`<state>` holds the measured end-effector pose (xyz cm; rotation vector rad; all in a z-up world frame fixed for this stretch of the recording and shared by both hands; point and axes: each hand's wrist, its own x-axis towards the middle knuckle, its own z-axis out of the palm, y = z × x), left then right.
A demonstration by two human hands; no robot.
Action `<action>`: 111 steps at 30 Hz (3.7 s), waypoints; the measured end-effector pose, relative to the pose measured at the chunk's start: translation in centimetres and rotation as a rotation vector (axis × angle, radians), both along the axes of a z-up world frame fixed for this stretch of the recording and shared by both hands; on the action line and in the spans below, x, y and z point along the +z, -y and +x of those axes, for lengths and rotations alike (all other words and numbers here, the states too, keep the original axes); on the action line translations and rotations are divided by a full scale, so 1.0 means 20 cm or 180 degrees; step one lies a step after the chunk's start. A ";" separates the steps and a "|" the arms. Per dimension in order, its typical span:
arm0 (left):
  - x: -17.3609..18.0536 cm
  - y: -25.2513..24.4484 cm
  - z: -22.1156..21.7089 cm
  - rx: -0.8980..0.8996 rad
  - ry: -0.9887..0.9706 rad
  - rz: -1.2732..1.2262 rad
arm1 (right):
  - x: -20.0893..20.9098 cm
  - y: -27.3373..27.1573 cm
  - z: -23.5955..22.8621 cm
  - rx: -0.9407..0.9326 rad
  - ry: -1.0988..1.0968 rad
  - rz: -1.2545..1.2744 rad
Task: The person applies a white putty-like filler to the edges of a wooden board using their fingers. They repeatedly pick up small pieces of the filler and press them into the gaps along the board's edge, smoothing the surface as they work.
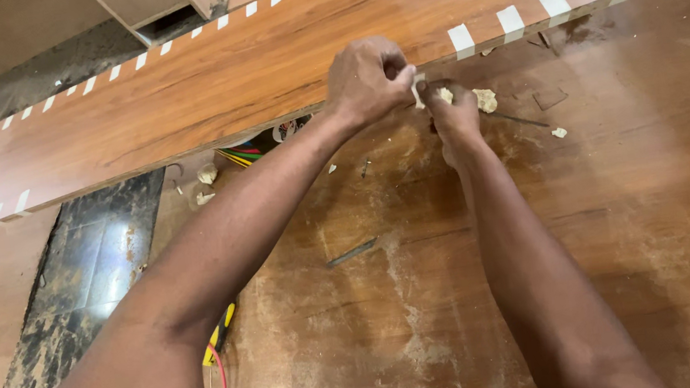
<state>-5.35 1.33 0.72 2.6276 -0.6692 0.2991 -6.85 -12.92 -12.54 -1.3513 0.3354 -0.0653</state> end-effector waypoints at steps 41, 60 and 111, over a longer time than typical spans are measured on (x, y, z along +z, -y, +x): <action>-0.11 0.30 -0.05 -0.0824 0.0504 0.1220 | 0.15 0.14 -0.62 -0.1262 0.0698 0.1809; -0.22 0.24 0.02 -0.0890 0.0800 0.0310 | 0.12 0.15 -0.61 -0.1225 0.0197 0.1595; -0.06 0.28 0.06 -0.1169 0.0555 0.0714 | 0.24 0.20 -0.65 -0.0270 0.0566 0.1671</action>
